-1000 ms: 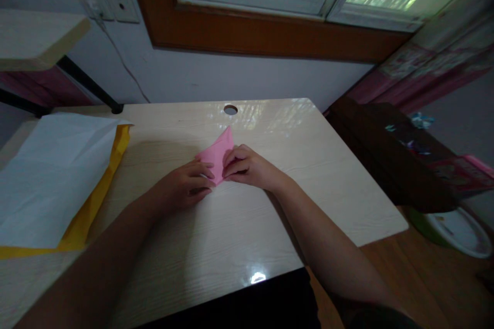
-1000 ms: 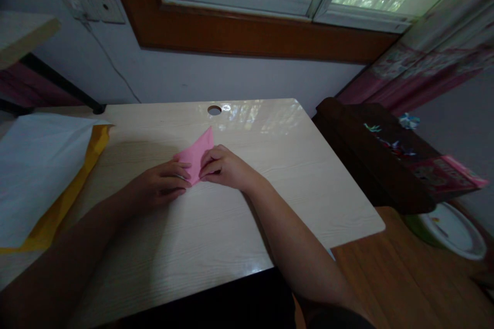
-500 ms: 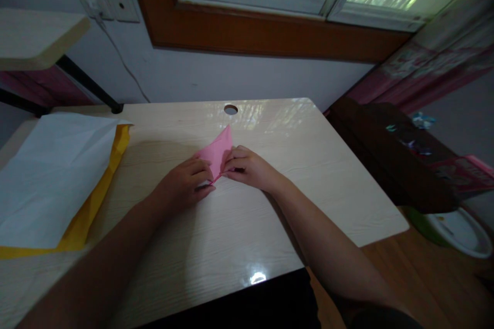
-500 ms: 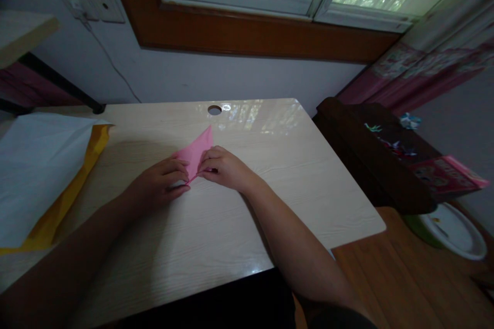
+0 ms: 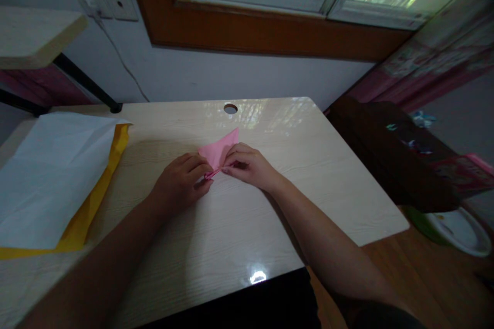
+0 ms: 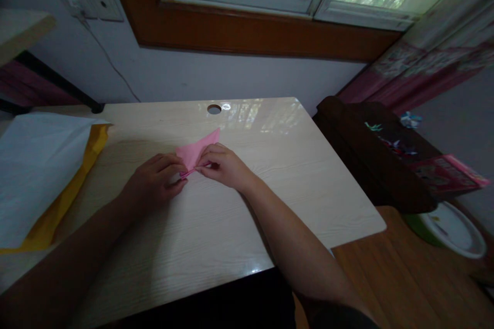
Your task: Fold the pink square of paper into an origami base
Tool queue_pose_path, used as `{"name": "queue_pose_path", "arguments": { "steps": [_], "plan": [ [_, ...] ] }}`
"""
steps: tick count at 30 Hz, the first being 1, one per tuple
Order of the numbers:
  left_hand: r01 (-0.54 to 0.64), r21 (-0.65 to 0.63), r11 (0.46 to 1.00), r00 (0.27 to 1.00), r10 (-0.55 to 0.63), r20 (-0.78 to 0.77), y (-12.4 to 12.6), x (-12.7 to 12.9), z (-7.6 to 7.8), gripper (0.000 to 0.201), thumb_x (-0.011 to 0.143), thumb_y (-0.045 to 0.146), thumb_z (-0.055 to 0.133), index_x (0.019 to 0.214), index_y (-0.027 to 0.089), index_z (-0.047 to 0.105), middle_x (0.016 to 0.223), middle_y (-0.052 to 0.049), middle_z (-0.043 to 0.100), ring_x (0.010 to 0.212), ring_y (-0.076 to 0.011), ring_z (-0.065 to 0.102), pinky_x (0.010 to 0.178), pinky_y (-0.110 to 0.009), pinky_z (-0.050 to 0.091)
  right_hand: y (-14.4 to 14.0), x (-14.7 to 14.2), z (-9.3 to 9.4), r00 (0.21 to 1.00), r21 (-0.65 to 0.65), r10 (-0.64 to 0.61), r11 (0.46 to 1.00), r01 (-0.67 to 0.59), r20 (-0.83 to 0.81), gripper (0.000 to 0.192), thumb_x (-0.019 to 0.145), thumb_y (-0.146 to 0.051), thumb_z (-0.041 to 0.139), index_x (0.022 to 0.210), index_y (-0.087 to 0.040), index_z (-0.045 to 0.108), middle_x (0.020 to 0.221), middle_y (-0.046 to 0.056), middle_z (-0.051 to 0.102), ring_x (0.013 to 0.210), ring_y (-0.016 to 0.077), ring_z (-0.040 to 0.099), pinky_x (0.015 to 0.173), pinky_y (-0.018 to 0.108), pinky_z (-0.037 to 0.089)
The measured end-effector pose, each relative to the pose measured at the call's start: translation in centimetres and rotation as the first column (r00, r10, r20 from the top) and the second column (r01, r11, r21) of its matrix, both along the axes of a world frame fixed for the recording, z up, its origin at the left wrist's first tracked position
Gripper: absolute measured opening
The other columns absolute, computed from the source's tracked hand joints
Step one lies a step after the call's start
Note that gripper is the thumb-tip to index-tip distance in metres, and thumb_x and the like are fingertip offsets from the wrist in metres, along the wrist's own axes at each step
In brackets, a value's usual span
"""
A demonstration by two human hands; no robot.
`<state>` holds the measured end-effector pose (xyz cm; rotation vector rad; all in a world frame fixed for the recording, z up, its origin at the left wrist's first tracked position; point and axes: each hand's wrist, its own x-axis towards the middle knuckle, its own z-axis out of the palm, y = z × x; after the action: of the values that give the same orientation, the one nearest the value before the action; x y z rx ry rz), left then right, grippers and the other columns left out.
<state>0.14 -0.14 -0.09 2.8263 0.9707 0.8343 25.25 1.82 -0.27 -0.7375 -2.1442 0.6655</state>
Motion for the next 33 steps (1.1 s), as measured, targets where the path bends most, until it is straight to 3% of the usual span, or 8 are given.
{"name": "queue_pose_path", "arguments": {
  "steps": [9, 14, 19, 24, 29, 33],
  "plan": [
    [-0.012, 0.044, 0.999, 0.985, 0.005, 0.17, 0.3, -0.6, -0.3, 0.009, 0.094, 0.018, 0.065, 0.1, 0.019, 0.071, 0.099, -0.007, 0.071, 0.09, -0.019, 0.065, 0.08, -0.033, 0.055, -0.3, 0.1, 0.6, 0.993, -0.004, -0.101, 0.995, 0.101, -0.062, 0.011, 0.093, -0.033, 0.072, 0.097, -0.023, 0.073, 0.098, 0.006, 0.075, 0.094, 0.0188, 0.067, 0.084, 0.035, 0.054],
    [-0.056, -0.003, 0.998, 0.966, 0.055, 0.254, 0.5, -0.7, -0.6, 0.01, 0.093, 0.018, 0.066, 0.1, 0.02, 0.072, 0.097, -0.006, 0.071, 0.088, -0.0176, 0.067, 0.08, -0.031, 0.056, 0.0, 0.4, 0.5, 0.989, 0.037, -0.11, 0.993, 0.115, -0.103, 0.031, 0.085, -0.038, 0.082, 0.111, -0.025, 0.072, 0.112, 0.007, 0.076, 0.103, 0.0205, 0.069, 0.093, 0.038, 0.054],
    [-0.077, -0.026, 0.997, 0.958, 0.082, 0.274, 0.5, -0.8, -0.5, 0.01, 0.094, 0.017, 0.064, 0.1, 0.02, 0.072, 0.097, -0.005, 0.07, 0.089, -0.017, 0.067, 0.083, -0.031, 0.057, 0.1, 0.4, 0.3, 0.986, 0.037, -0.117, 0.992, 0.122, -0.118, 0.023, 0.09, -0.03, 0.076, 0.112, -0.025, 0.072, 0.113, 0.008, 0.076, 0.108, 0.0204, 0.069, 0.098, 0.039, 0.054],
    [-0.053, -0.065, 0.996, 0.963, 0.068, 0.259, 0.0, -0.8, 0.2, 0.019, 0.093, 0.018, 0.062, 0.11, 0.022, 0.07, 0.102, -0.006, 0.069, 0.094, -0.019, 0.066, 0.086, -0.034, 0.057, 0.0, 0.5, 0.3, 0.976, 0.018, -0.196, 0.98, 0.199, -0.093, 0.008, 0.095, -0.029, 0.069, 0.098, -0.023, 0.074, 0.099, 0.006, 0.076, 0.095, 0.0185, 0.069, 0.088, 0.035, 0.055],
    [-0.043, -0.036, 0.998, 0.972, 0.05, 0.228, -0.3, -0.7, 0.4, 0.026, 0.092, 0.027, 0.067, 0.118, 0.024, 0.068, 0.107, -0.008, 0.069, 0.097, -0.0216, 0.065, 0.087, -0.037, 0.057, -0.4, 0.4, 0.7, 0.947, 0.022, -0.31, 0.95, 0.312, -0.087, 0.011, 0.093, -0.032, 0.072, 0.1, -0.024, 0.075, 0.095, 0.005, 0.075, 0.085, 0.0177, 0.066, 0.081, 0.034, 0.054],
    [-0.084, -0.022, 0.996, 0.972, 0.087, 0.219, 0.1, -0.6, -0.4, 0.029, 0.093, 0.03, 0.069, 0.122, 0.023, 0.066, 0.106, -0.007, 0.07, 0.096, -0.0206, 0.066, 0.087, -0.036, 0.057, -0.7, 0.2, 1.0, 0.943, 0.064, -0.319, 0.943, 0.325, -0.095, 0.012, 0.092, -0.032, 0.074, 0.102, -0.026, 0.075, 0.095, 0.004, 0.076, 0.09, 0.0201, 0.063, 0.085, 0.037, 0.052]
  ]
}}
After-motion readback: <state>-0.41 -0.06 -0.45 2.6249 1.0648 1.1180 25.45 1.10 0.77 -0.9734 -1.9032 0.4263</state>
